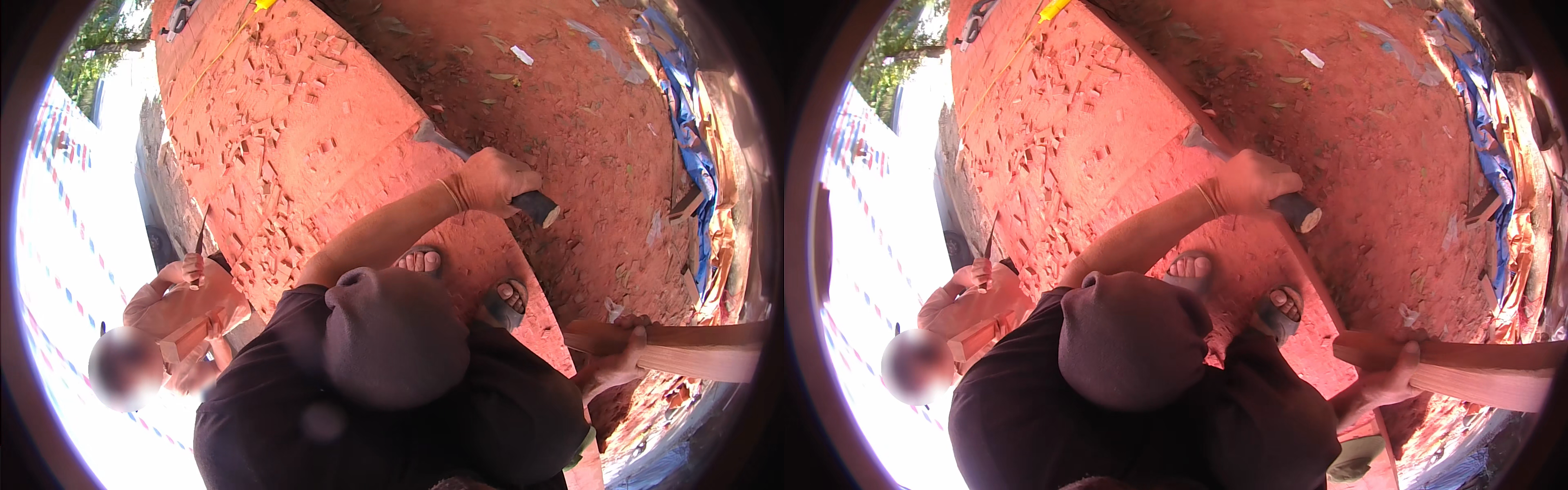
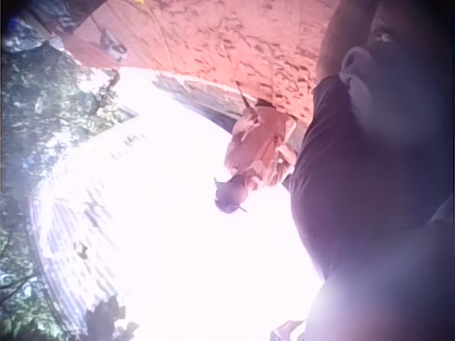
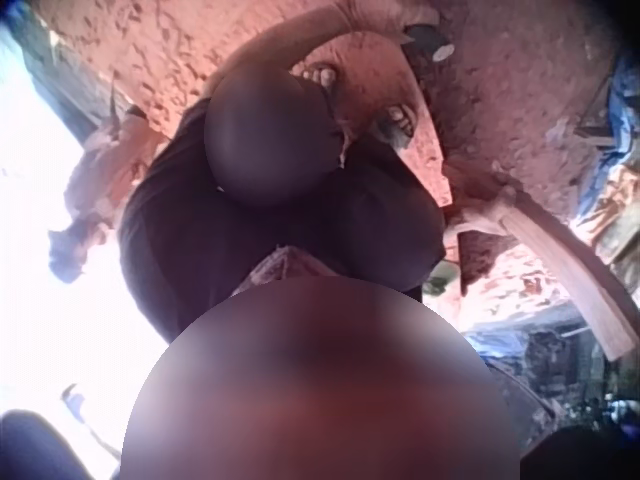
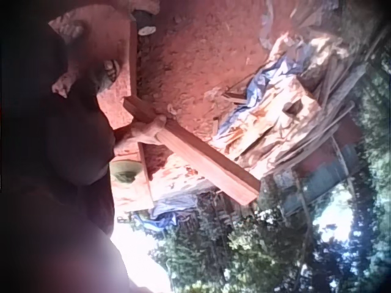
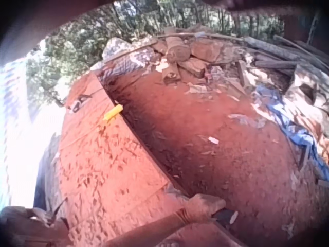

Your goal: The person uses a chisel and wooden mallet to break apart a red brick wall. They repeatedly strike the chisel to loosen and remove bricks, creating a pile of debris on the ground.

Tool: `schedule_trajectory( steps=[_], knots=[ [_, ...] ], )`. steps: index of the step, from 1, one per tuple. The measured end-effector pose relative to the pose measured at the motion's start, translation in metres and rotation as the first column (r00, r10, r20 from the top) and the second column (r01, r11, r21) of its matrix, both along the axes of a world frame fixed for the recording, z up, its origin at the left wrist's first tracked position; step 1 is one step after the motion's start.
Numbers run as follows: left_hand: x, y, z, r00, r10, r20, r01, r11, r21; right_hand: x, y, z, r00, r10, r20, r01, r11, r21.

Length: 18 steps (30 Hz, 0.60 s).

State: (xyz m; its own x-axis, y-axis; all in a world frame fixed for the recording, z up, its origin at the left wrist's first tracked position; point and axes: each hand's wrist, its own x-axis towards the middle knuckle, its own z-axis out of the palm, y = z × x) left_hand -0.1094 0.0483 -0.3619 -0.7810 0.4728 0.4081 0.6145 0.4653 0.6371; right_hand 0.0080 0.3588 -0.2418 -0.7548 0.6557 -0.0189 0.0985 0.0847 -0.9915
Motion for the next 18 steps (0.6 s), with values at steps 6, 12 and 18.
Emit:
schedule_trajectory(
  steps=[6, 12, 18],
  knots=[
    [0.013, 0.0, -0.012, 0.998, -0.067, -0.017, 0.067, 0.998, -0.019, 0.032, -0.01, -0.02, 0.991, 0.071, 0.113, -0.078, 0.995, 0.058],
    [0.002, -0.001, -0.015, 0.998, -0.034, -0.052, 0.034, 0.999, -0.001, 0.028, -0.014, -0.02, 0.993, 0.096, 0.074, -0.101, 0.993, 0.061],
    [0.01, -0.004, -0.012, 0.996, -0.091, -0.007, 0.091, 0.996, -0.007, -0.008, 0.009, 0.004, 0.98, 0.142, -0.14, -0.147, 0.989, -0.02]
  ],
)
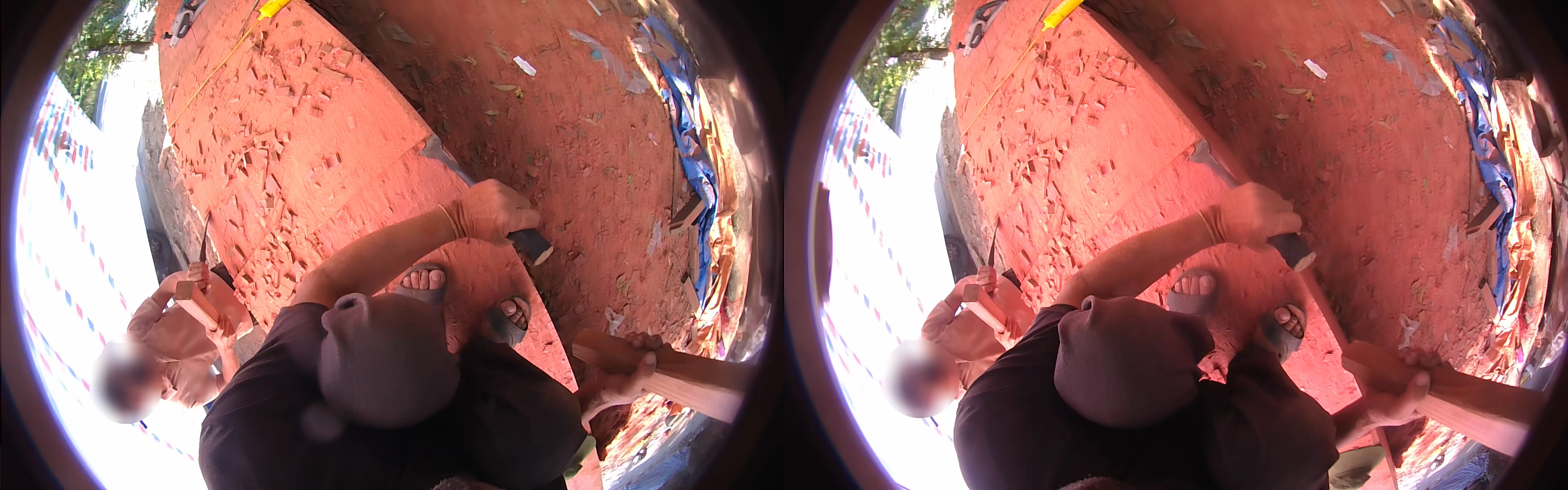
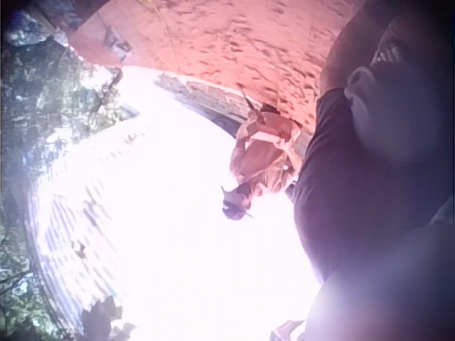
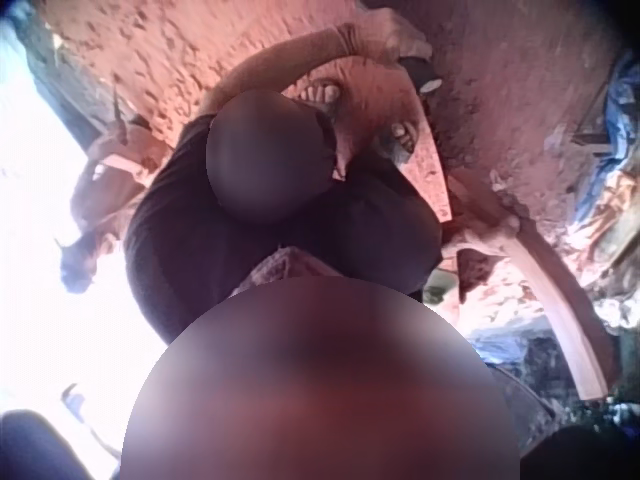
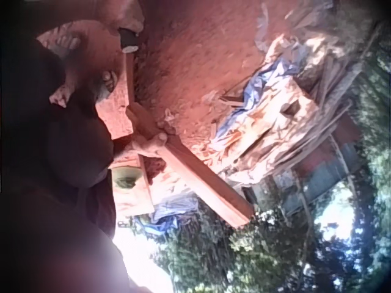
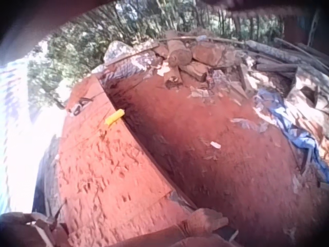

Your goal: The person uses a chisel and wooden mallet to break apart a red brick wall. They repeatedly strike the chisel to loosen and remove bricks, creating a pile of debris on the ground.

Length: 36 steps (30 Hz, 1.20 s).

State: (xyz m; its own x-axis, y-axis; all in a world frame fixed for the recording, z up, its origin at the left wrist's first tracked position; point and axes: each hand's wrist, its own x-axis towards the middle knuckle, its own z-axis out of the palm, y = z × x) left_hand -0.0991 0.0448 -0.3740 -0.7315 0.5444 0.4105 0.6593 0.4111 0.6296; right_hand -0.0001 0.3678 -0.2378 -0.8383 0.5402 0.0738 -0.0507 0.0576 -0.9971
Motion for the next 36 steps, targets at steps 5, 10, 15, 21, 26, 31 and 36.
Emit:
schedule_trajectory(
  steps=[5, 10, 15, 21, 26, 31, 36],
  knots=[
    [-0.005, 0.001, -0.002, 0.999, 0.029, 0.029, -0.029, 1.0, 0.008, 0.003, -0.043, -0.035, 0.983, 0.142, 0.12, -0.128, 0.985, -0.116],
    [-0.011, 0.004, -0.004, 0.998, 0.056, 0.012, -0.056, 0.998, -0.002, 0.028, -0.082, -0.085, 0.753, 0.354, 0.554, -0.466, 0.882, 0.07],
    [-0.016, 0.007, -0.007, 0.995, 0.1, 0.012, -0.099, 0.993, -0.058, 0.0, -0.045, -0.008, 0.948, 0.208, 0.241, -0.222, 0.975, 0.03],
    [-0.017, 0.007, -0.007, 0.99, 0.144, -0.002, -0.144, 0.989, -0.041, -0.031, -0.089, -0.01, 0.913, 0.142, 0.383, -0.214, 0.965, 0.152],
    [-0.027, 0.007, -0.007, 0.981, 0.195, -0.005, -0.195, 0.978, -0.073, 0.0, -0.077, -0.079, 0.824, 0.243, 0.512, -0.396, 0.894, 0.212],
    [-0.016, 0.004, -0.005, 0.983, 0.18, -0.033, -0.18, 0.983, -0.024, 0.025, -0.021, -0.056, 0.939, 0.119, 0.323, -0.148, 0.987, 0.065],
    [0.003, 0.004, 0.007, 0.99, 0.143, -0.003, -0.143, 0.99, 0.02, 0.012, -0.008, -0.014, 0.953, 0.033, 0.3, -0.056, 0.996, 0.067]
  ],
)
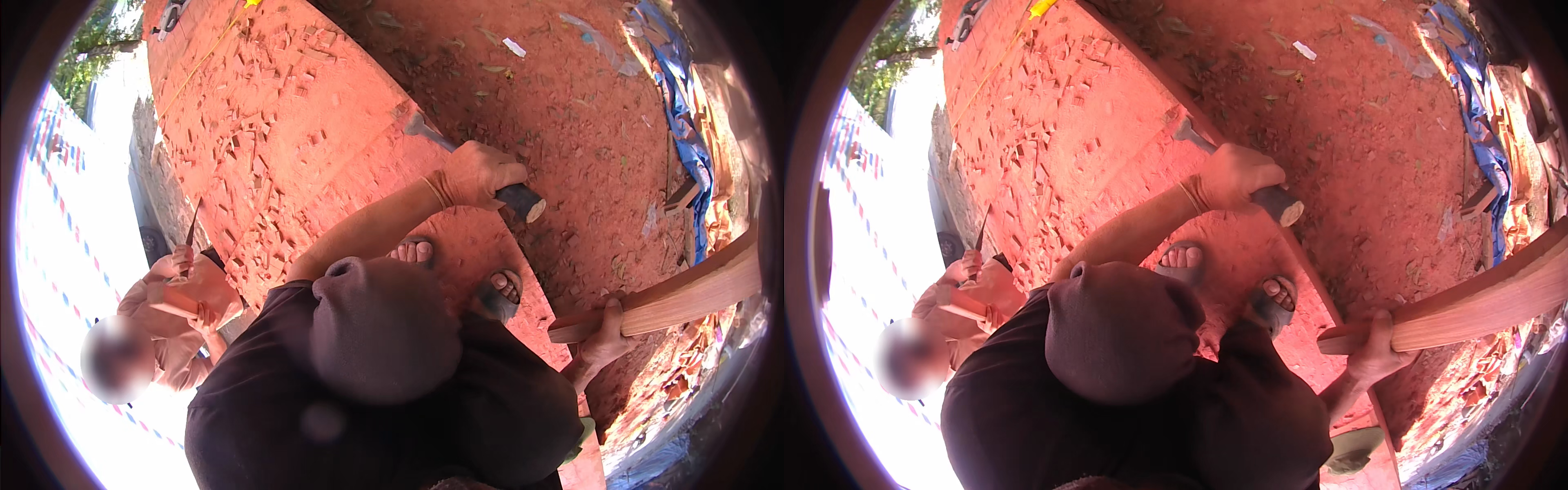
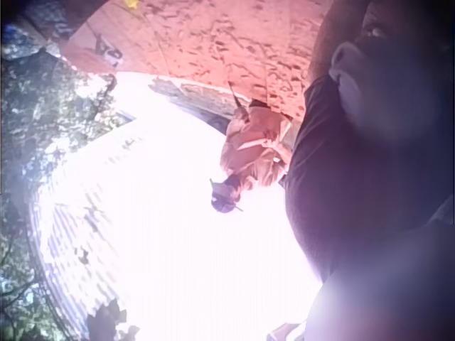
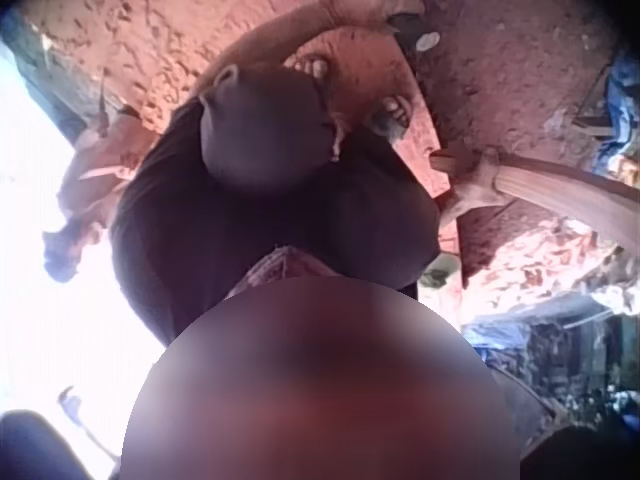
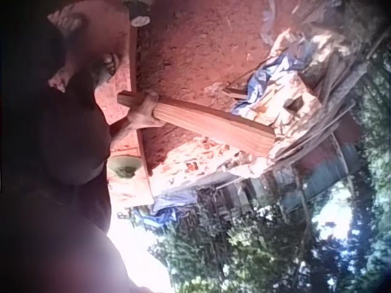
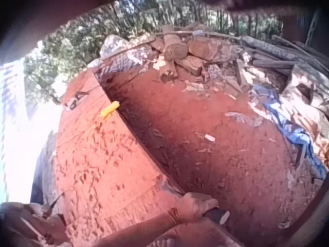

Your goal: The person uses a chisel and wooden mallet to break apart a red brick wall. They repeatedly strike the chisel to loosen and remove bricks, creating a pile of debris on the ground.

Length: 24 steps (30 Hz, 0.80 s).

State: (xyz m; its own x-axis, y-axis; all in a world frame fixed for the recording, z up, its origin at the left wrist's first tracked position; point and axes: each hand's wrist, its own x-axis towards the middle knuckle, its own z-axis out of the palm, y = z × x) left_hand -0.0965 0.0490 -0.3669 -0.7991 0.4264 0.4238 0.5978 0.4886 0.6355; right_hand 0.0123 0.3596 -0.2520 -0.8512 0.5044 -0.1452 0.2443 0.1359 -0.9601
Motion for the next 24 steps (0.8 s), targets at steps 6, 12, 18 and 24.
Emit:
schedule_trajectory(
  steps=[6, 12, 18, 24],
  knots=[
    [-0.022, -0.007, 0.009, 0.994, 0.106, 0.01, -0.106, 0.993, 0.045, 0.002, 0.014, 0.007, 0.996, 0.018, -0.087, -0.016, 1.0, 0.014],
    [-0.026, -0.016, 0.012, 0.987, 0.14, 0.079, -0.143, 0.989, 0.04, -0.018, 0.053, 0.046, 0.964, 0.037, -0.262, -0.034, 0.999, 0.016],
    [-0.029, -0.008, 0.002, 0.992, 0.117, 0.056, -0.115, 0.993, -0.028, -0.073, -0.026, 0.091, 0.78, -0.37, -0.505, 0.302, 0.929, -0.214],
    [-0.026, -0.008, -0.007, 0.988, 0.124, 0.093, -0.111, 0.986, -0.128, -0.025, -0.087, -0.066, 0.894, 0.38, 0.236, -0.423, 0.889, 0.173]
  ],
)
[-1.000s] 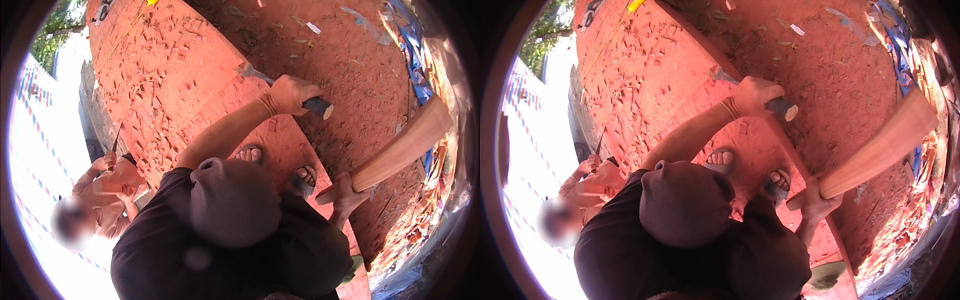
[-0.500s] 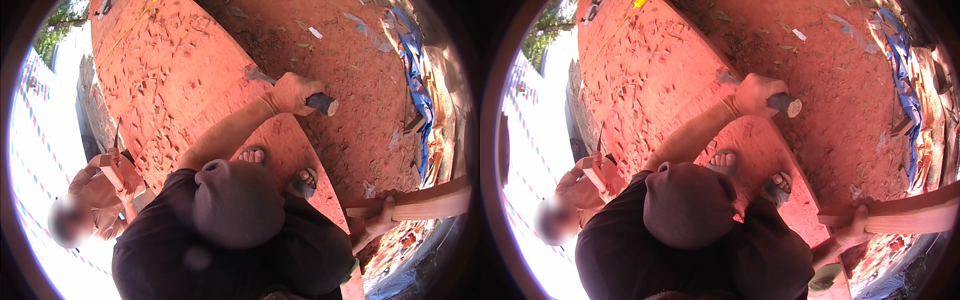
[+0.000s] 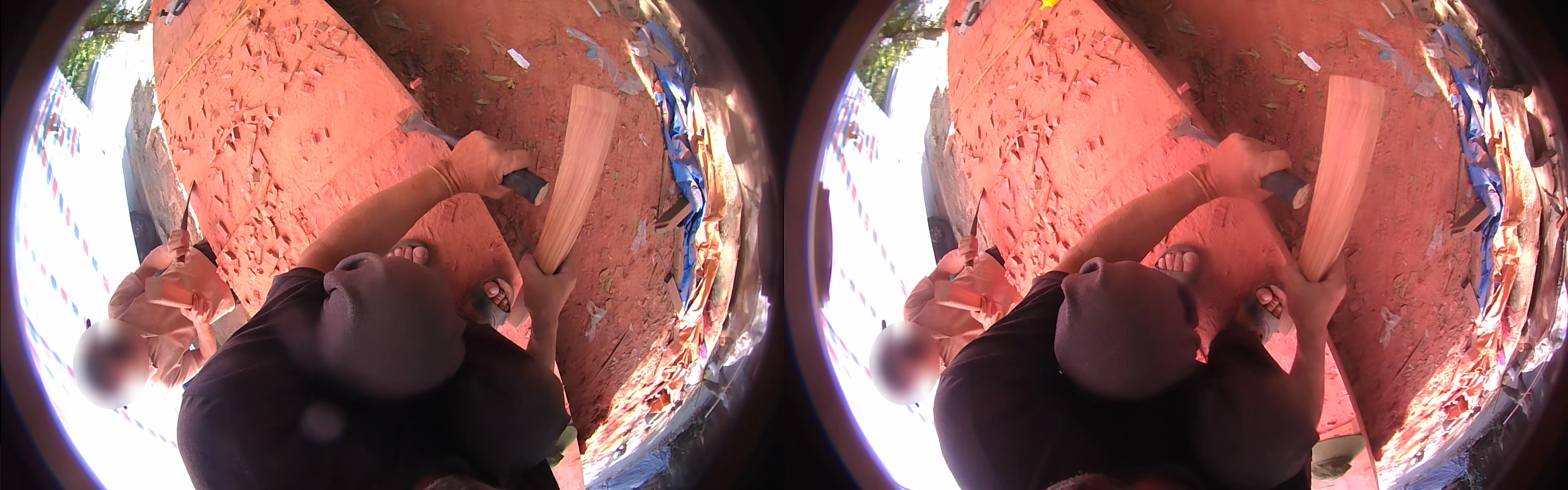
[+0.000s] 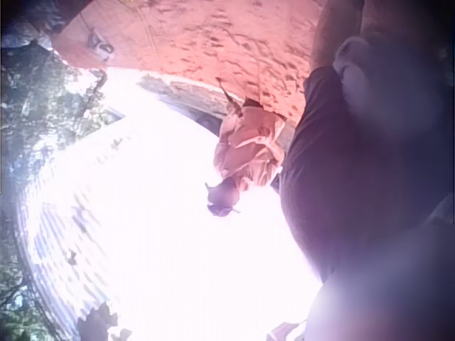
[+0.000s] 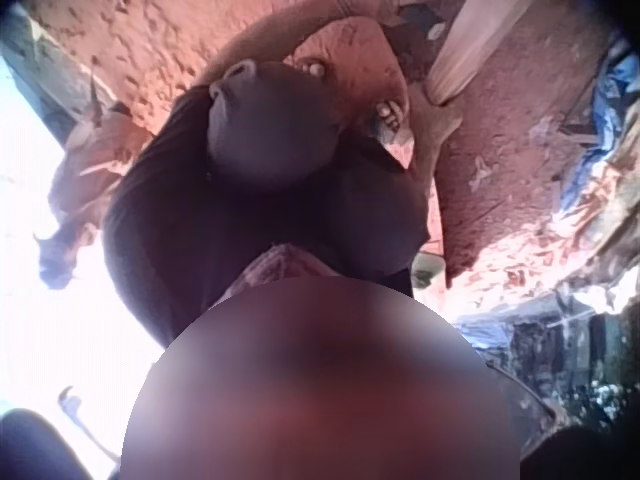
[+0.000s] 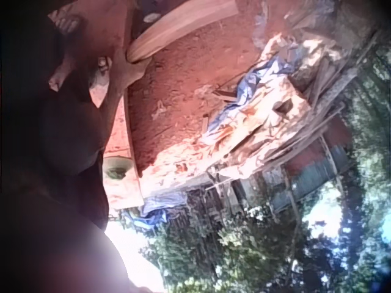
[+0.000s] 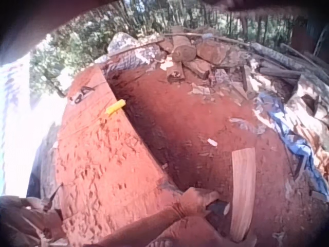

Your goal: The person uses a chisel and wooden mallet to break apart a red brick wall. They repeatedly strike the chisel to loosen and remove bricks, creating a pile of debris on the ground.

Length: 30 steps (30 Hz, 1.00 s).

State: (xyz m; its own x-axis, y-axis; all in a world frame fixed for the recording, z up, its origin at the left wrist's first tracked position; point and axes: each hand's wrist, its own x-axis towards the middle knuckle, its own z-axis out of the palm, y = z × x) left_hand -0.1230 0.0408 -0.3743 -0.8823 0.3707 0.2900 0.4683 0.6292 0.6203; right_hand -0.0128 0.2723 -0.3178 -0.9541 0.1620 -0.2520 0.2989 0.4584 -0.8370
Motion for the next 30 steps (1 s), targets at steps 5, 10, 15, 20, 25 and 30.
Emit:
schedule_trajectory(
  steps=[5, 10, 15, 20, 25, 30],
  knots=[
    [-0.004, 0.006, -0.005, 0.998, 0.016, -0.057, -0.012, 0.998, 0.057, -0.004, 0.068, 0.054, 0.964, -0.256, -0.073, 0.229, 0.937, -0.262],
    [-0.008, 0.006, -0.006, 0.999, 0.02, -0.043, -0.016, 0.995, 0.094, -0.051, 0.04, 0.138, 0.587, -0.767, -0.261, 0.359, 0.535, -0.765],
    [0.006, -0.002, -0.001, 0.998, -0.059, -0.016, 0.059, 0.998, 0.013, -0.006, 0.0, 0.029, 0.986, -0.057, -0.155, 0.054, 0.998, -0.026],
    [0.051, -0.011, 0.009, 0.981, -0.166, -0.097, 0.172, 0.983, 0.061, 0.026, 0.036, 0.005, 0.999, -0.051, 0.004, 0.052, 0.996, -0.07],
    [0.049, -0.018, 0.012, 0.99, -0.135, 0.049, 0.129, 0.987, 0.099, 0.032, 0.064, 0.048, 0.951, -0.309, 0.016, 0.306, 0.931, -0.199],
    [0.037, -0.02, 0.018, 0.999, -0.022, -0.026, 0.027, 0.983, 0.181, 0.009, 0.102, 0.104, 0.915, -0.29, -0.28, 0.22, 0.942, -0.254]
  ],
)
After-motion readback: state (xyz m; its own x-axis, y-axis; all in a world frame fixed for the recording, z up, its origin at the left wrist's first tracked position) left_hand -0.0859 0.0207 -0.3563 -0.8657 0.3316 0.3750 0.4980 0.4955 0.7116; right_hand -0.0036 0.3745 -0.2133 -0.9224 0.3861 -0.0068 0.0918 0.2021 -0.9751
